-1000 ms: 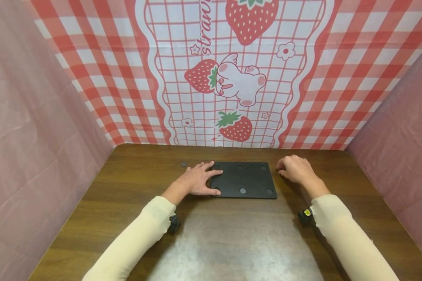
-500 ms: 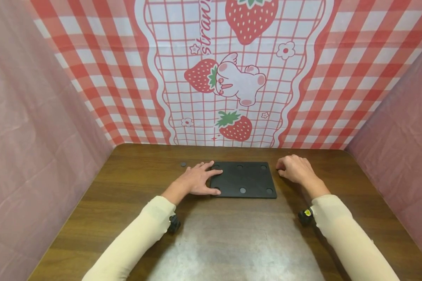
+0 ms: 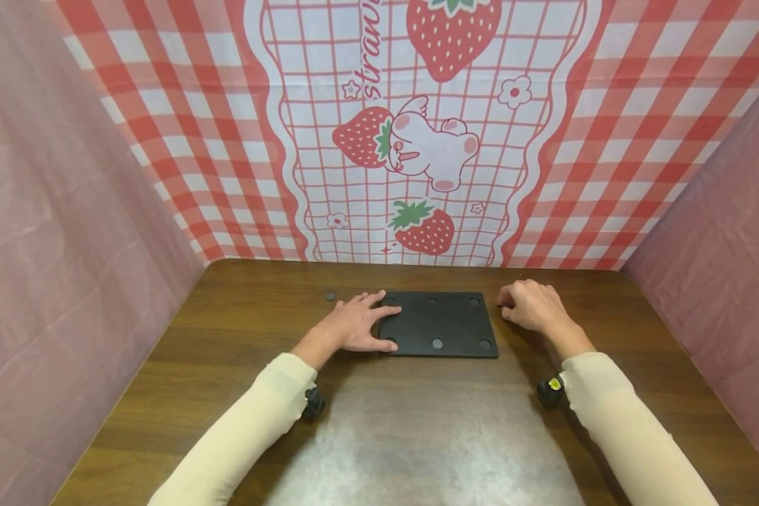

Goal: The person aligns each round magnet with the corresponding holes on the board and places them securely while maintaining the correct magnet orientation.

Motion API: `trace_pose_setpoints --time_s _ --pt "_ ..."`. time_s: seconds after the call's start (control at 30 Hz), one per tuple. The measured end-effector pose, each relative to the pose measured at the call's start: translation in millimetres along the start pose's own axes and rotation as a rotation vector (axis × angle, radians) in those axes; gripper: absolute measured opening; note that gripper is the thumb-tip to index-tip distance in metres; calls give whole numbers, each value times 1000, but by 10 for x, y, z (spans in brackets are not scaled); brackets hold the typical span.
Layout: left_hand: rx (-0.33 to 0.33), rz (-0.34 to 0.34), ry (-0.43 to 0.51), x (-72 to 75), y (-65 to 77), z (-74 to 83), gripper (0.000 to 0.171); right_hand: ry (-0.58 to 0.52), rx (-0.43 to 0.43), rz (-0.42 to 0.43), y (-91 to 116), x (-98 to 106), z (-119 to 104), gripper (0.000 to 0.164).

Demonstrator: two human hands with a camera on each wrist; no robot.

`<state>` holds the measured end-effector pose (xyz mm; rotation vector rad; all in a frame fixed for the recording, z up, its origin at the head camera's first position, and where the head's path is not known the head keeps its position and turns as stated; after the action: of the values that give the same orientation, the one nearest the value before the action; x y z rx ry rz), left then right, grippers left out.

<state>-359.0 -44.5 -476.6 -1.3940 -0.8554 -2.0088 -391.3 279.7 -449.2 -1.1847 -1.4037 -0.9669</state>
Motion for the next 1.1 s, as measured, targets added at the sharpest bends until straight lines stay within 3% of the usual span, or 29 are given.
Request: trace_pose_setpoints --time_s 0.47,0.77,1.1 --pt "-8 6 8 -1 -22 -24 86 8 7 24 -28 106 -23 11" --pt "-28 46 55 -272 -265 -343 94 5 6 12 -52 133 -13 10" --pt "-24 44 65 -358 -348 -426 93 -17 -1 11 -67 140 -28 14"
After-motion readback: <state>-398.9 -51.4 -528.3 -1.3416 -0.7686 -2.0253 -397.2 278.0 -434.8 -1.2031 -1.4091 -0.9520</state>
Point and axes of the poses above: each hand's wrist, its own y-axis away from the middle knuckle, its own x-axis out of the back of the hand, z = x × y, the point moved 9 cm from there along -y, towards the middle knuckle, and after that the axes turned 7 degrees about -x, right-handed, at the moved point
